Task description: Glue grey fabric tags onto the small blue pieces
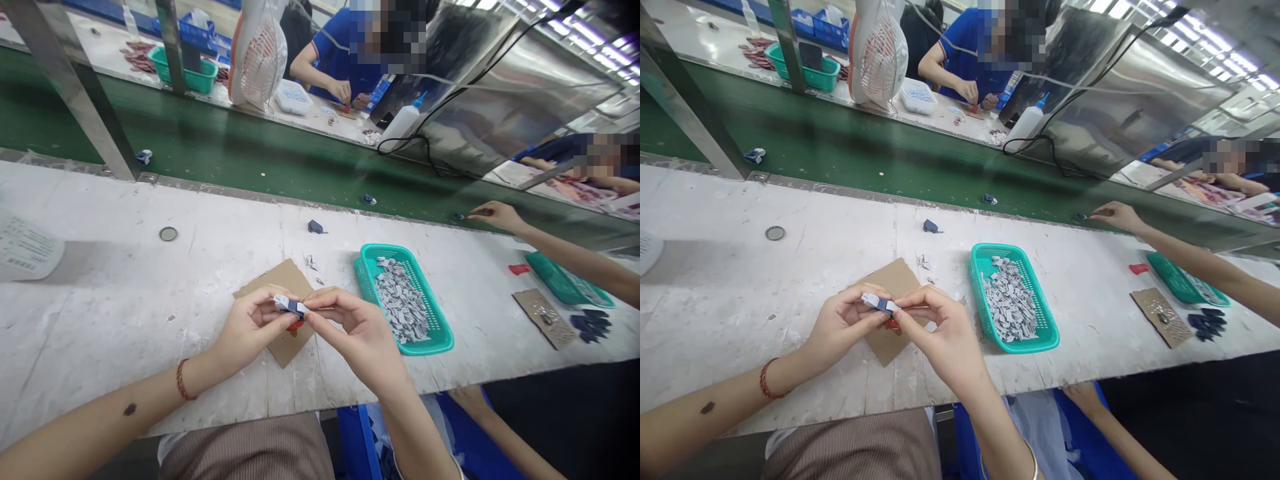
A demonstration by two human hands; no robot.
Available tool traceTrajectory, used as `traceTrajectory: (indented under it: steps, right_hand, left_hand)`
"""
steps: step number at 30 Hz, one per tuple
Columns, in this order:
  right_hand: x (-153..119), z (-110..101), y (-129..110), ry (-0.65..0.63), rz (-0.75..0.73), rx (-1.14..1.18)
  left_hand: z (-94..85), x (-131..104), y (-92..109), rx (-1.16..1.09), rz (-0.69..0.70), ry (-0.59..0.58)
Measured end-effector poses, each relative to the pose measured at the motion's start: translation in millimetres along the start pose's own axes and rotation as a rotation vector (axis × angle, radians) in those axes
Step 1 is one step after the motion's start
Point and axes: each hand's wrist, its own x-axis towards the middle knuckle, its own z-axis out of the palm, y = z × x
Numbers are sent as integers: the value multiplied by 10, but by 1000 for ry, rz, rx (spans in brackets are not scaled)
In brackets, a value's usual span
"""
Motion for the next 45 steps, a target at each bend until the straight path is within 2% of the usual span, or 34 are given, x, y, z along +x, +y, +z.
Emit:
traceTrajectory:
  steps: [5, 9, 14, 18, 22, 25, 30, 33, 35, 37, 39, 40, 42, 45]
  right_hand:
    - [3, -94, -59, -105, 73, -38]
    - [21, -134, -8, -185, 129, 96]
    - [35, 13, 103, -176, 175, 273]
    - [24, 171, 140, -213, 220, 317]
    - [23, 274, 180, -93, 175, 335]
    - [27, 343, 241, 10, 128, 357]
    - [-13, 373, 295, -5, 123, 309]
    - [-51, 159, 275, -79, 105, 184]
    - [-51, -149, 285, -31, 51, 21]
    - [-13, -562, 349, 179, 1, -251]
    - [63, -991, 462, 376, 49, -585]
    - [111, -1180, 525, 401, 119, -742]
    - [208, -1460, 642, 380, 166, -840]
    - [328, -1618, 752, 285, 162, -893]
  left_hand:
    - [-11, 3, -2, 81, 28, -13]
    - [-5, 3, 51, 165, 54, -31]
    - [27, -10, 124, 228, 85, -37]
    - [57, -22, 143, 133, 6, -66]
    - [65, -30, 133, 71, -40, -49]
    - [60, -36, 116, 114, -30, -56]
    - [63, -22, 96, 205, -79, -85]
    - [34, 18, 83, 140, -127, -76]
    - [-16, 69, 82, 123, -145, -35]
    - [-93, 152, 97, 108, -149, 7]
    - [-196, 287, 130, 136, -122, 52]
    - [-257, 381, 150, 177, -93, 72]
    - [-396, 632, 198, 322, -22, 103]
    - [-620, 1152, 300, 761, 57, 146]
